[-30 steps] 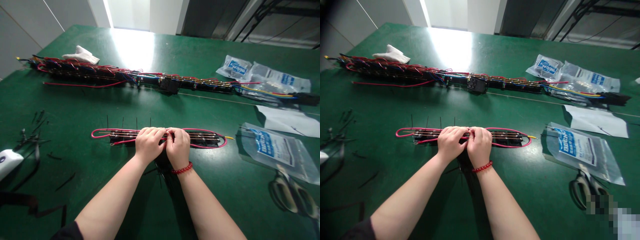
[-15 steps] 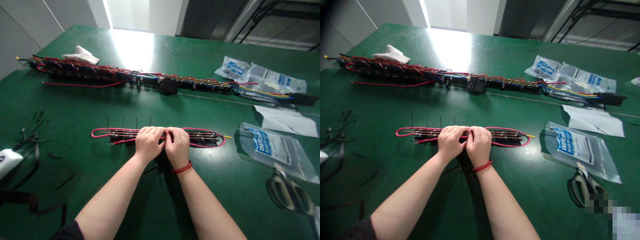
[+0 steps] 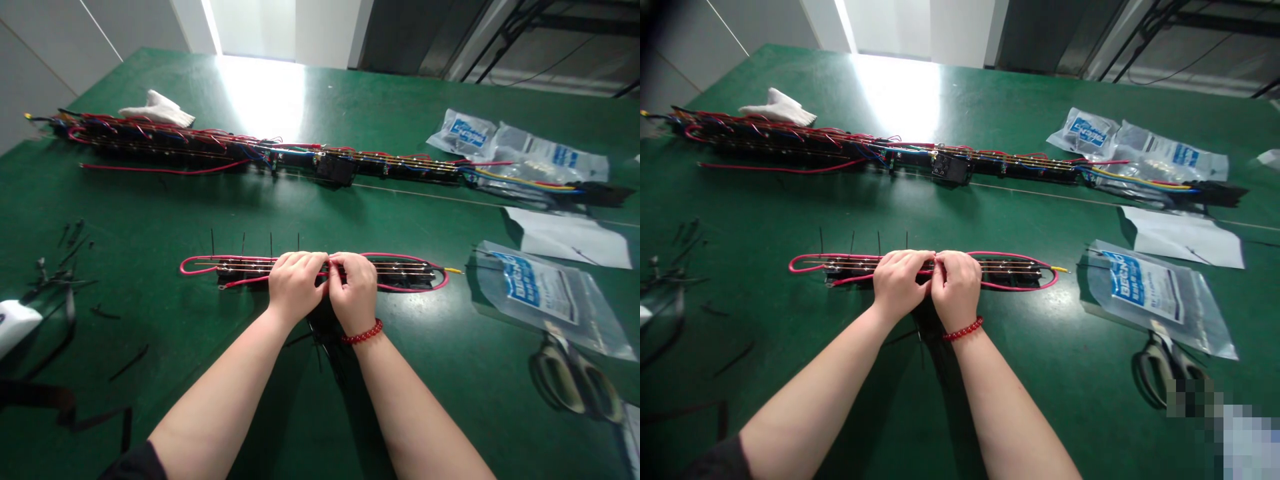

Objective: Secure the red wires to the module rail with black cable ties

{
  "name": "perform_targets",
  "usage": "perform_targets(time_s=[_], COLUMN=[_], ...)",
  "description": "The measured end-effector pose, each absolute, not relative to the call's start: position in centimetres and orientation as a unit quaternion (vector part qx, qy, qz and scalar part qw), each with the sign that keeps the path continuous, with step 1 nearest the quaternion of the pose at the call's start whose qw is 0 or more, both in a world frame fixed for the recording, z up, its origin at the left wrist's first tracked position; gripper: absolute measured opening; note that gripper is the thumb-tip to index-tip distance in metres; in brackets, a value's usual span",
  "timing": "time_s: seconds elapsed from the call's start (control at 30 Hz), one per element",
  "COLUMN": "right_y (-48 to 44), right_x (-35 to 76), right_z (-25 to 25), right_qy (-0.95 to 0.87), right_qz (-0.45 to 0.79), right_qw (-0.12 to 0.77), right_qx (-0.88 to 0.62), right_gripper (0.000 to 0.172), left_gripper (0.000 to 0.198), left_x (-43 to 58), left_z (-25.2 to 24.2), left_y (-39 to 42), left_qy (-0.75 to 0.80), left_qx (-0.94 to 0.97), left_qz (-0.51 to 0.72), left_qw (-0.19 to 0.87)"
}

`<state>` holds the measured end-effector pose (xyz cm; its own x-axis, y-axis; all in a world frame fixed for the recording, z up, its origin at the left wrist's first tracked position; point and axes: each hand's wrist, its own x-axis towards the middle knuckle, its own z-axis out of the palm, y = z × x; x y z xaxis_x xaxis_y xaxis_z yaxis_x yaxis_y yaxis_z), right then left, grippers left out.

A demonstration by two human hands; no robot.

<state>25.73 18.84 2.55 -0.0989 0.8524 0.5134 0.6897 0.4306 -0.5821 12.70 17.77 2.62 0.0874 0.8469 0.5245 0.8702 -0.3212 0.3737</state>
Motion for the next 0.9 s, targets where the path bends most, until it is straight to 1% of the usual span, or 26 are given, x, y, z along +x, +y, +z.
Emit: perform_targets(time_s=[0.4,0.9], right_y=[18.87,18.83], right_x=[25.80,25.81], right_z=[2.44,2.25], right_qy=[-0.733,-0.716], right_qz=[0.092,0.093], right_qw=[0.413,0.434], right_qx=[-0.533,-0.539], right_gripper=[0.011,0.010], left_gripper=[0.019,0.021], left_x=[12.73,12.67], left_z=[2.77,2.65], left_y=[17.79,17.82], left_qy=[-0.584,-0.583], left_qx=[-0.740,-0.741], left_qz=[-0.334,-0.332], left_qw=[0.016,0.015])
